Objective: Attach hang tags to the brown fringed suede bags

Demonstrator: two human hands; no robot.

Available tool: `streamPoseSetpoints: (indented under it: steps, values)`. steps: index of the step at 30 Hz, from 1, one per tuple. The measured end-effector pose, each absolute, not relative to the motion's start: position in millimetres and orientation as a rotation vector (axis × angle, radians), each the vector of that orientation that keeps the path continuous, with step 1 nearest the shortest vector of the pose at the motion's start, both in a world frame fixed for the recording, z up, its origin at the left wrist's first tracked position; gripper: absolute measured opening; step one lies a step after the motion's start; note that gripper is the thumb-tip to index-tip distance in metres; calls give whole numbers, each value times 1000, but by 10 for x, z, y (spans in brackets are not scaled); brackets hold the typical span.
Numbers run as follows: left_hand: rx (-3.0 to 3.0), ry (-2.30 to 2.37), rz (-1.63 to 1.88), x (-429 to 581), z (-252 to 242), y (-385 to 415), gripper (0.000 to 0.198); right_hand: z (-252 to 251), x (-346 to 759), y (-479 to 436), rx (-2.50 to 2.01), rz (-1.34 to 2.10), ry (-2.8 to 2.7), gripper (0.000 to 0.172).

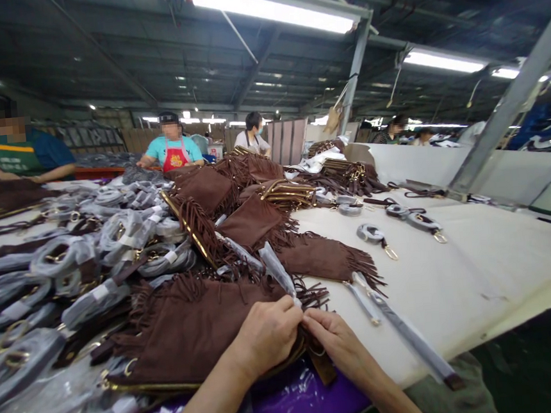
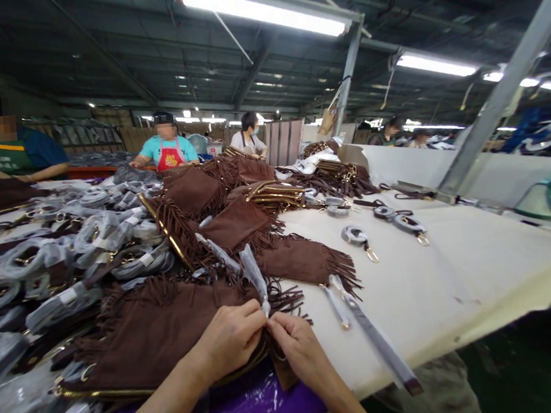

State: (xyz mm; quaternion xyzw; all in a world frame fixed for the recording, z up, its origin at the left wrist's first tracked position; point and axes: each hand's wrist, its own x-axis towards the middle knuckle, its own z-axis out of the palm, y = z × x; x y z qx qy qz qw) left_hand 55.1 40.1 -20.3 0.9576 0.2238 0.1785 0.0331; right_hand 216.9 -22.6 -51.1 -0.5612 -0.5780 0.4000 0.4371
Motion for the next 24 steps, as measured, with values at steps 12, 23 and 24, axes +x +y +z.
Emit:
streamPoseSetpoints:
  steps: [12, 23, 24]
  values:
    - [3072, 519, 628, 498, -223, 454, 17, -405, 2140, -212, -1369, 1091, -1381, 44]
    - [2536, 692, 882, 542, -313, 533, 13, -386, 2164, -231, -1437, 1048, -1423, 46]
    - [2364, 717, 965, 534, -311, 551, 14, -371, 2176, -248, -1455, 1029, -1414, 45]
